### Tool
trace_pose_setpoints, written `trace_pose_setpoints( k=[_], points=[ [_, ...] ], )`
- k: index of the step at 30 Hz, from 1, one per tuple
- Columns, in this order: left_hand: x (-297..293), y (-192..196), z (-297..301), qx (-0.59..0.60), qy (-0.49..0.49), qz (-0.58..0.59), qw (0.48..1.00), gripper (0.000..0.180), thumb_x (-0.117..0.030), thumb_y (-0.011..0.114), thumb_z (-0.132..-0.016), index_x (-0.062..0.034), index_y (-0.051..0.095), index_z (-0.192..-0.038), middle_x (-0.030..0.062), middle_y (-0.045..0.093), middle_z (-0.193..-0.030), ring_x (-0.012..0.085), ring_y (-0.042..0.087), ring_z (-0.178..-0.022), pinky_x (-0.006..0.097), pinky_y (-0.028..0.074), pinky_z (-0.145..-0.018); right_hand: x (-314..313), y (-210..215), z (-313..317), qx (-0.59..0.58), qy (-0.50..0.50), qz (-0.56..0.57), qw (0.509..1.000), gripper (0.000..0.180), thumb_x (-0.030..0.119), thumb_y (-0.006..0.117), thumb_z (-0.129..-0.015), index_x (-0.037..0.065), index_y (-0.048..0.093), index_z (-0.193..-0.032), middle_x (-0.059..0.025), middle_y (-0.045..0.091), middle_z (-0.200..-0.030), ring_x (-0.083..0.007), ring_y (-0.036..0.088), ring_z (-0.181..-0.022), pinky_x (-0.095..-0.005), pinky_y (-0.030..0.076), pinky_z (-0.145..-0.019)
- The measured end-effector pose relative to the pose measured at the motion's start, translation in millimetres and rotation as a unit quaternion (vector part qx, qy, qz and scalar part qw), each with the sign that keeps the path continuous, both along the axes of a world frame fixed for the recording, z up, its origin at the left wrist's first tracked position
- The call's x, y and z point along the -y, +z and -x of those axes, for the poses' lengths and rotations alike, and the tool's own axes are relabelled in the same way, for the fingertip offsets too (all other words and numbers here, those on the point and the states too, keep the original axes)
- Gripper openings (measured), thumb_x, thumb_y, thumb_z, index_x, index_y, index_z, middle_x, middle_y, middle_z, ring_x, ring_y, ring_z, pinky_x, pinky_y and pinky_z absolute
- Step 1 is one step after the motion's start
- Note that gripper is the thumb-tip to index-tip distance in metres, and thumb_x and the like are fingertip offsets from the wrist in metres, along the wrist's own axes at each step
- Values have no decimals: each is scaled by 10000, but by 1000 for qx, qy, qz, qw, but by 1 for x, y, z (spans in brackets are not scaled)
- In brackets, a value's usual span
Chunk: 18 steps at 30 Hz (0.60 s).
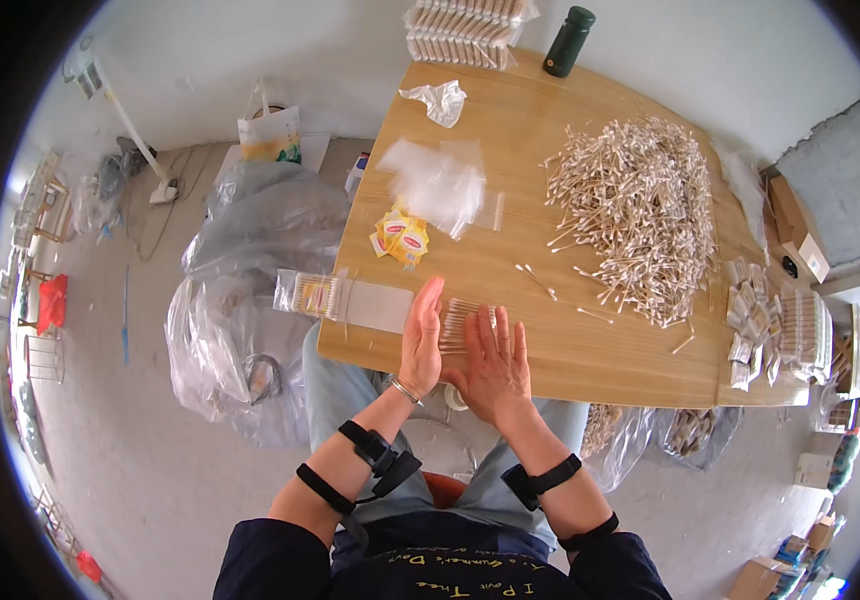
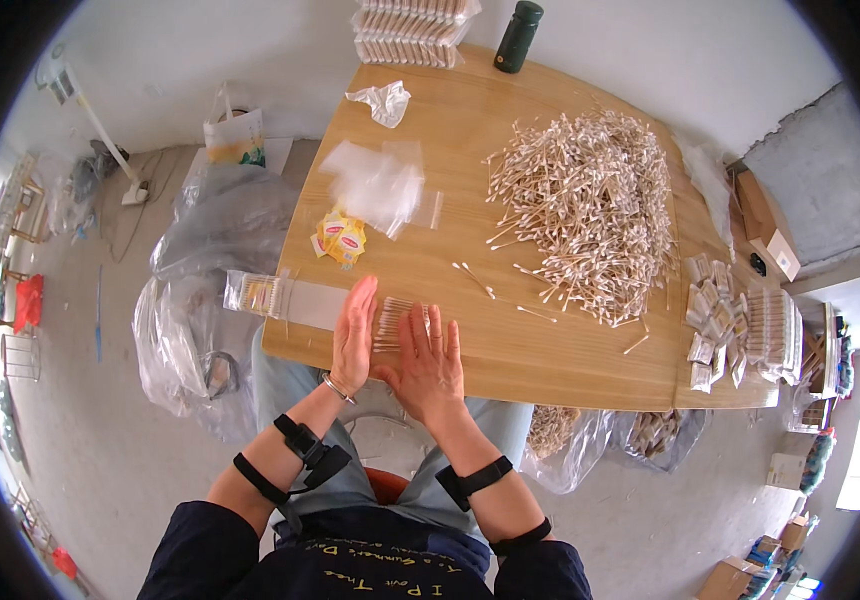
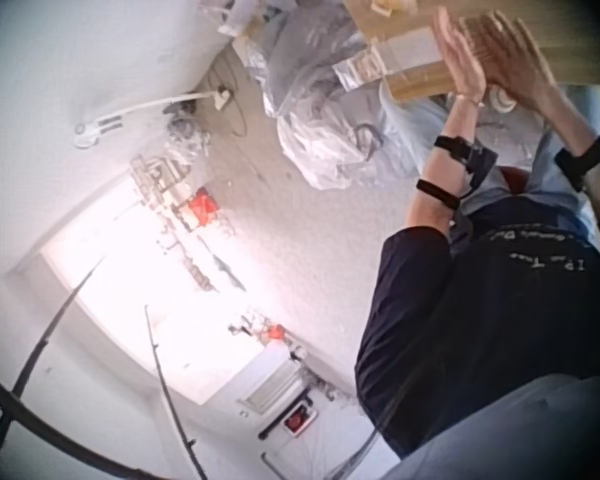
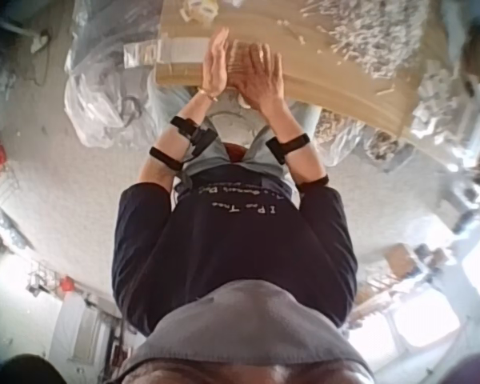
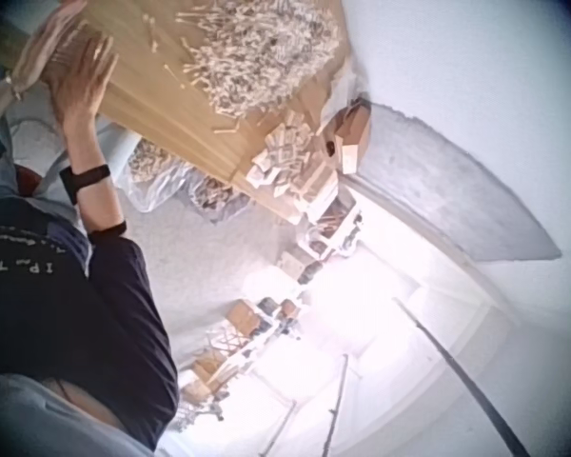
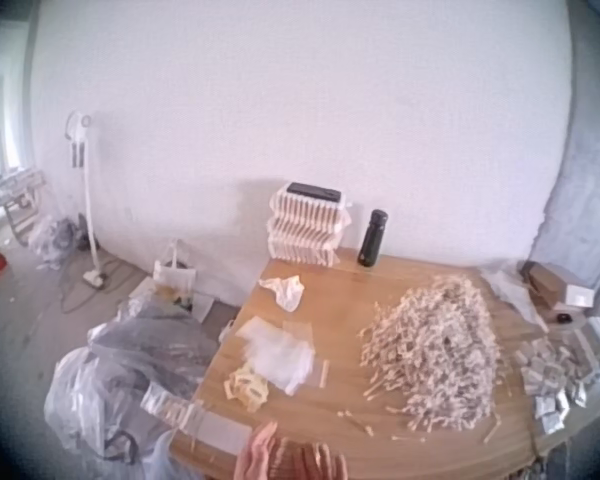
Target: Gathering loose cotton swabs into a organized bundle and placing them into a plastic bag.
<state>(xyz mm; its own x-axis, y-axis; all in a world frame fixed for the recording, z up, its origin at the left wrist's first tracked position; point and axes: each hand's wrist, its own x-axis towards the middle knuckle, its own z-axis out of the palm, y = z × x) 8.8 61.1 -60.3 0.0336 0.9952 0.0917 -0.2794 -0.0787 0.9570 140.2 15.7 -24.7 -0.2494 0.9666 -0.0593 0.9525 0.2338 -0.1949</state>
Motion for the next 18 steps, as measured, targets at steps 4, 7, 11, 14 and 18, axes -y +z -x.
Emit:
trace_pose_setpoints(
  k=[4,7,11,14,18],
  points=[
    [2,0,-1,1,7,0,1000,668,-464,337,-1024,47,276,-1450,204,319,-1492,298,294,-1396,391,226,-1153,6,-2,-5,-70,-30,-40,996,909,495,663,-805,10,274,-1468,-193,224,-1546,-368,149,-1451,-513,98,-1171],
    [0,-1,-2,8,14,4,1000,684,-480,339,-1019,48,278,-1449,210,317,-1490,298,298,-1394,390,228,-1152,-1,3,-5,-120,-47,-62,990,946,390,736,-768,-13,243,-1468,-232,222,-1533,-388,156,-1445,-515,125,-1168],
    [-3,3,1,5,4,9,1000,713,-511,351,-1006,33,268,-1458,200,296,-1502,282,266,-1411,386,204,-1160,-18,-11,-2,-159,-64,-98,980,985,307,767,-741,-25,195,-1471,-240,224,-1528,-392,162,-1442,-503,138,-1168],
    [-9,8,3,-8,-11,9,1000,732,-531,359,-996,17,253,-1470,180,275,-1520,272,233,-1431,388,180,-1169,-21,-22,-6,-252,-89,-108,957,881,207,711,-797,-41,191,-1464,-270,222,-1515,-429,188,-1422,-499,175,-1159],
    [-12,12,-2,-10,3,9,1000,681,-480,331,-1021,43,277,-1453,186,333,-1485,270,306,-1388,360,232,-1145,-27,-27,-7,-484,-159,-123,852,632,158,530,-950,-56,221,-1457,-253,257,-1511,-369,234,-1420,-425,209,-1154]
  ],
)
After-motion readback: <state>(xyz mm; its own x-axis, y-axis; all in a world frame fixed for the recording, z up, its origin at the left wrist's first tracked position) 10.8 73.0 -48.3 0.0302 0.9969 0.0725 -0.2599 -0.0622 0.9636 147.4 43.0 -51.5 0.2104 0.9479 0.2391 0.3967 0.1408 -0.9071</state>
